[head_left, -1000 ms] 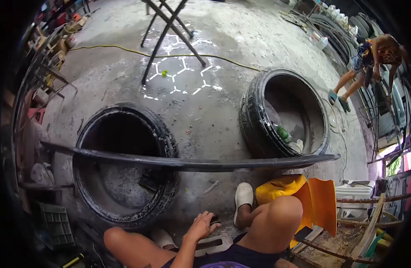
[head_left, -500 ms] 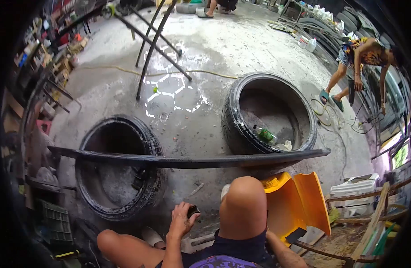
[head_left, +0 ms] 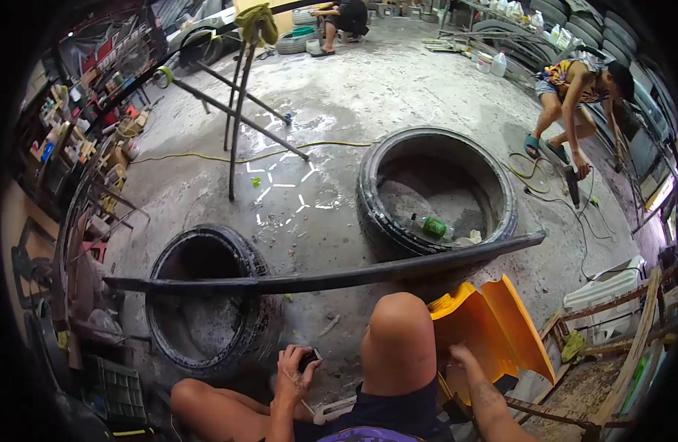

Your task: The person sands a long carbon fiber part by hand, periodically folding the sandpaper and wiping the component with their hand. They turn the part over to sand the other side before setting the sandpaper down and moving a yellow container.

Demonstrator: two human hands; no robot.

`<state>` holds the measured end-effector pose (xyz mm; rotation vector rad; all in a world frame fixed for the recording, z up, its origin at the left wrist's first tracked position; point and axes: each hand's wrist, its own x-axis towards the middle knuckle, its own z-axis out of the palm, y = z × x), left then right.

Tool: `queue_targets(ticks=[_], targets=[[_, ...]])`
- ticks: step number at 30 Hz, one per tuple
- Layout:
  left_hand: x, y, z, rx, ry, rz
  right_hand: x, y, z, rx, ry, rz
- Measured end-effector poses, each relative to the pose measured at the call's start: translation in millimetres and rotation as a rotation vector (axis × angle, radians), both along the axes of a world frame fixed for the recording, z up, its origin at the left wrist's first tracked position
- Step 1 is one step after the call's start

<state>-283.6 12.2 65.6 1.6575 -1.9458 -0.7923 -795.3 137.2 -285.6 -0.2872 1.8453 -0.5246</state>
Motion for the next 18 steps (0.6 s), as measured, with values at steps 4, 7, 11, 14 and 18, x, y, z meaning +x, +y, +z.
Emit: queue_targets(ticks=[4,7,11,14,18], targets=[[-9.8,-23.1,-0.5,0.022,0.041,-0.011,13.8,11.1,6.4,0.025,0.025,-0.517],[-13.1,-34.3,-4.6,0.049,0.017,-0.038,25.3,11.2,21.5,-0.014,-0.016,-0.698],[-15.5,-42.3,-22.5,0.083,0.030,-0.053,24.4,15.9,42.5,-0.031,-0.008,-0.833],[-21.0,-46.9,-31.8,0.120,0.025,-0.048,29.2,22.7,66.2,-0.098,-0.295,-0.864],[-28.3,-56.4,-47.6,0.214,0.120,0.004,42.2,23.7,54.4,-0.095,-0.103,-0.884]])
